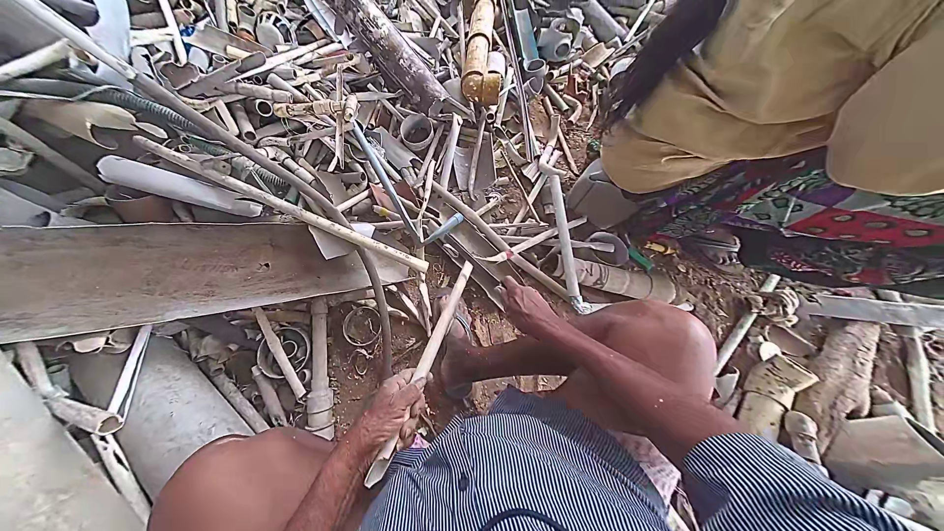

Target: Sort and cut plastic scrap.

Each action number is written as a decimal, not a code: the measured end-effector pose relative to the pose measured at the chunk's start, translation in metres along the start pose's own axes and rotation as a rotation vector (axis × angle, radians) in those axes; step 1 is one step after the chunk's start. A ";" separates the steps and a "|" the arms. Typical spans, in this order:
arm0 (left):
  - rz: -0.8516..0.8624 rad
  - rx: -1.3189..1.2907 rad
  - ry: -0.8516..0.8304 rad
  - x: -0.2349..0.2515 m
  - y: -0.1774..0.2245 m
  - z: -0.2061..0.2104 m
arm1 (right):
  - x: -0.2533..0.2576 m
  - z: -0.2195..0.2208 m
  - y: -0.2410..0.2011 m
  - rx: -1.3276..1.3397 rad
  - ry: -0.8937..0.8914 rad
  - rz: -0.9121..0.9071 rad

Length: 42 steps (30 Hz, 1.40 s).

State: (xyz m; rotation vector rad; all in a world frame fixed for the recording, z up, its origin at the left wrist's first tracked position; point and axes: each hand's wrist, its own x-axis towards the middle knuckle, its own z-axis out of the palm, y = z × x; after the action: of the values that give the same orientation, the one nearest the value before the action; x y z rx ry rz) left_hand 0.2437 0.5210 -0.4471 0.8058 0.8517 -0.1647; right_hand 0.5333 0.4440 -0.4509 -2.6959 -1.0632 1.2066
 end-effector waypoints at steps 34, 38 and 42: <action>0.057 0.033 0.095 -0.005 -0.004 -0.016 | -0.064 0.059 -0.027 -0.161 -0.094 -0.567; 0.019 0.184 0.076 0.000 -0.006 -0.007 | 0.001 -0.004 -0.014 -0.207 -0.038 -0.148; 0.066 0.228 0.159 -0.004 -0.006 -0.009 | 0.004 -0.022 -0.021 -0.055 0.074 -0.157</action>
State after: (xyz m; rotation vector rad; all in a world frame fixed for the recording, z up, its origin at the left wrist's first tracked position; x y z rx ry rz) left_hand 0.2326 0.5224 -0.4513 1.0707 0.9651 -0.1423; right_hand 0.5375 0.4680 -0.4325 -2.6137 -1.2876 1.0605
